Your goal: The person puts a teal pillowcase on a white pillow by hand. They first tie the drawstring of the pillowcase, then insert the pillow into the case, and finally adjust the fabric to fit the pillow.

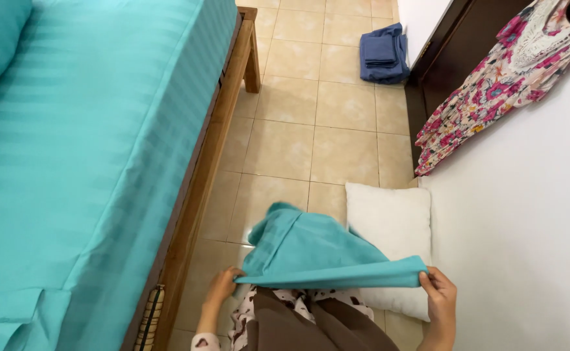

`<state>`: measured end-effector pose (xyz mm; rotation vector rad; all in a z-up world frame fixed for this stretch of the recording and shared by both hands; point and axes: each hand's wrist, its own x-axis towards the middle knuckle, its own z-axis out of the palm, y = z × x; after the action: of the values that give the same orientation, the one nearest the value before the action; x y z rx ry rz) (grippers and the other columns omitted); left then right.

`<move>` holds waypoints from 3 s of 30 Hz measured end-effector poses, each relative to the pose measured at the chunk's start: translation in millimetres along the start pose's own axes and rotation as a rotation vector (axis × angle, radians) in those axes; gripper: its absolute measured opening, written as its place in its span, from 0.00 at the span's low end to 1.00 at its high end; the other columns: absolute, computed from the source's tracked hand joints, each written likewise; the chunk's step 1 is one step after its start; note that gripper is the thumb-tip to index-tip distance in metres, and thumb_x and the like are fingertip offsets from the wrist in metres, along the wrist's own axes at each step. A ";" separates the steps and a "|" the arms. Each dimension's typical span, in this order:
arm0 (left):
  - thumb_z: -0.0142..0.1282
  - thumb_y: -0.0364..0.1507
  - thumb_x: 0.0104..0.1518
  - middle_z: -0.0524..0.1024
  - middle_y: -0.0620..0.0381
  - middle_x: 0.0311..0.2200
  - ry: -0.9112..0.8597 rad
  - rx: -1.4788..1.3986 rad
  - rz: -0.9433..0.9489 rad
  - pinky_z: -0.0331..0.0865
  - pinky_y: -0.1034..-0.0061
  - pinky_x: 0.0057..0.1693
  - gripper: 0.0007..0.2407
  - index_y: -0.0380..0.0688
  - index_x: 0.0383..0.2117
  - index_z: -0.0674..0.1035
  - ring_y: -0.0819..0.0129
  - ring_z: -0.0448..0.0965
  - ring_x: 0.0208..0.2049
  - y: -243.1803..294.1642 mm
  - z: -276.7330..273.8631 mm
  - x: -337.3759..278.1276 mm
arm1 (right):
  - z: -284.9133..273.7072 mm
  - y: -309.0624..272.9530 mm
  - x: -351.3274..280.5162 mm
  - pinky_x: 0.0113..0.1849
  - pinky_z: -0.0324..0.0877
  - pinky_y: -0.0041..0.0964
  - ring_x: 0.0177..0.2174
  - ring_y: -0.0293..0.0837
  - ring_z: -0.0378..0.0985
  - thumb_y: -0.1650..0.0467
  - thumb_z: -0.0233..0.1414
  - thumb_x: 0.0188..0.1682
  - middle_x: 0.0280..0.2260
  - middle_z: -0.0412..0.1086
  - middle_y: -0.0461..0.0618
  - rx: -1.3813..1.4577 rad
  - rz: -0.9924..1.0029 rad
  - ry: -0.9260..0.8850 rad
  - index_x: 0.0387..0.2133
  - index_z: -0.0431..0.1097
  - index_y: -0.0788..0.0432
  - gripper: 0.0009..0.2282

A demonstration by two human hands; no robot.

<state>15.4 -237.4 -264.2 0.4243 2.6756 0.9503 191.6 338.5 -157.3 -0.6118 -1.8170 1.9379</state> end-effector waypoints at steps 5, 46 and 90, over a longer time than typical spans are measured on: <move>0.54 0.23 0.51 0.81 0.57 0.45 0.180 0.125 -0.122 0.73 0.57 0.49 0.13 0.55 0.41 0.84 0.51 0.79 0.46 -47.3 8.8 52.8 | 37.6 -27.8 30.9 0.39 0.64 0.30 0.34 0.36 0.69 0.78 0.56 0.53 0.33 0.72 0.47 -0.066 -0.131 0.051 0.40 0.75 0.70 0.05; 0.66 0.24 0.52 0.81 0.51 0.35 0.249 -0.600 0.392 0.77 0.69 0.46 0.18 0.43 0.51 0.79 0.59 0.83 0.39 282.8 -67.1 57.1 | 241.8 -60.1 27.9 0.43 0.74 0.37 0.39 0.45 0.82 0.77 0.55 0.43 0.40 0.79 0.50 -0.423 -0.229 -0.626 0.46 0.74 0.60 0.16; 0.62 0.18 0.37 0.78 0.54 0.29 0.688 0.136 0.772 0.69 0.59 0.55 0.14 0.41 0.34 0.81 0.57 0.80 0.37 220.5 -219.9 79.6 | 30.8 -130.0 65.9 0.48 0.73 0.41 0.43 0.48 0.78 0.77 0.48 0.52 0.42 0.75 0.58 0.058 -0.262 0.039 0.44 0.72 0.66 0.09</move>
<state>-93.7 -169.8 30.5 1.4708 3.2440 1.2864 120.0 359.5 -28.3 -0.3685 -1.7152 1.7843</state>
